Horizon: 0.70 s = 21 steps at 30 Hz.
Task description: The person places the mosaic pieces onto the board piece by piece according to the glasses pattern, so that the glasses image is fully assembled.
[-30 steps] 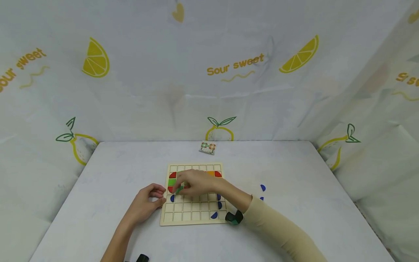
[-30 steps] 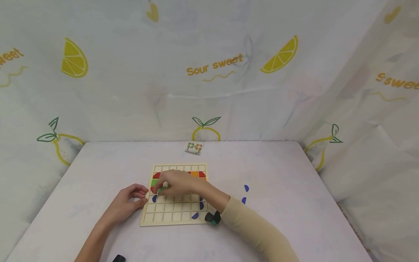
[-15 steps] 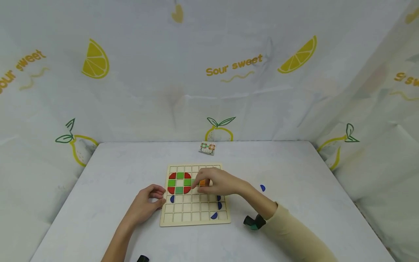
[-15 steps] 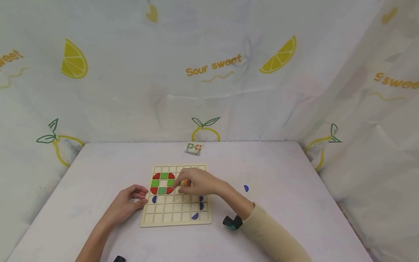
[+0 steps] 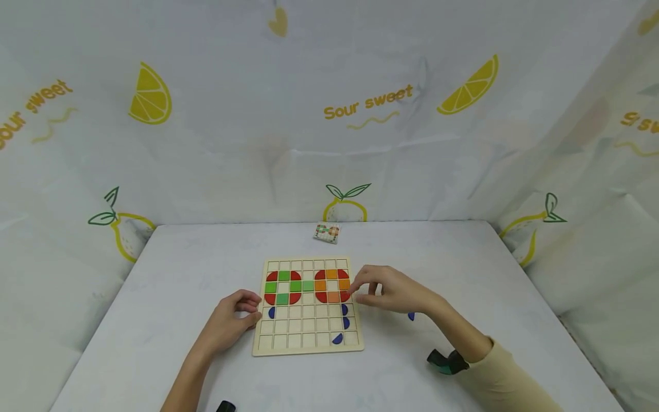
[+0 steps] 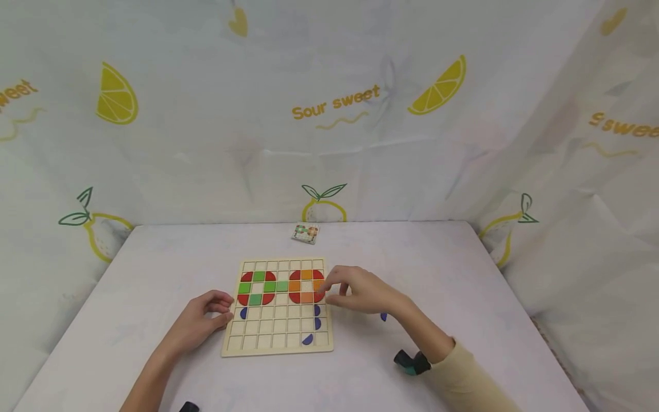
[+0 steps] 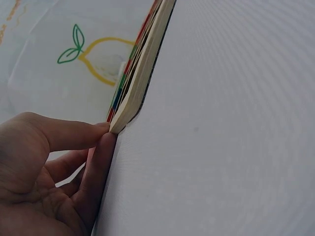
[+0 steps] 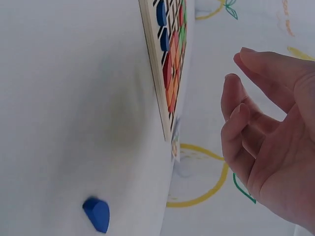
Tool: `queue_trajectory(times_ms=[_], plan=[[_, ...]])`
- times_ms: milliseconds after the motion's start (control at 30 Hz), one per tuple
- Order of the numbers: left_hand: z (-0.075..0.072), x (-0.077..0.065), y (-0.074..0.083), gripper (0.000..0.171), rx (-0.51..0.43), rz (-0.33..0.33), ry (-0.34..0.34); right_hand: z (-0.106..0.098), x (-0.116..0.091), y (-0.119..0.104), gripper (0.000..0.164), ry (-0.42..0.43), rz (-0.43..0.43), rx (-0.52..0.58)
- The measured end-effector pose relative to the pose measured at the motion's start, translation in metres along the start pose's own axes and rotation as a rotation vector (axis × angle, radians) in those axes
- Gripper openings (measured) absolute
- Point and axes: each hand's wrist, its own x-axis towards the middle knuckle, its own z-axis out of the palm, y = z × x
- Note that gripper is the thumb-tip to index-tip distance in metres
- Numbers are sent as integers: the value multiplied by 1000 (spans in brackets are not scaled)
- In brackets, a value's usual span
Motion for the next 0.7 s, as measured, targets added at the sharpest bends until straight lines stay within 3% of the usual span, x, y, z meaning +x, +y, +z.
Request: queue_trajectory(times_ms=[367, 700], plan=[[0, 0, 1, 29, 9, -5, 4, -14, -42, 17, 20, -50, 101, 68], [0, -2, 3, 29, -6, -4, 1, -23, -66, 45, 22, -114, 124, 79]])
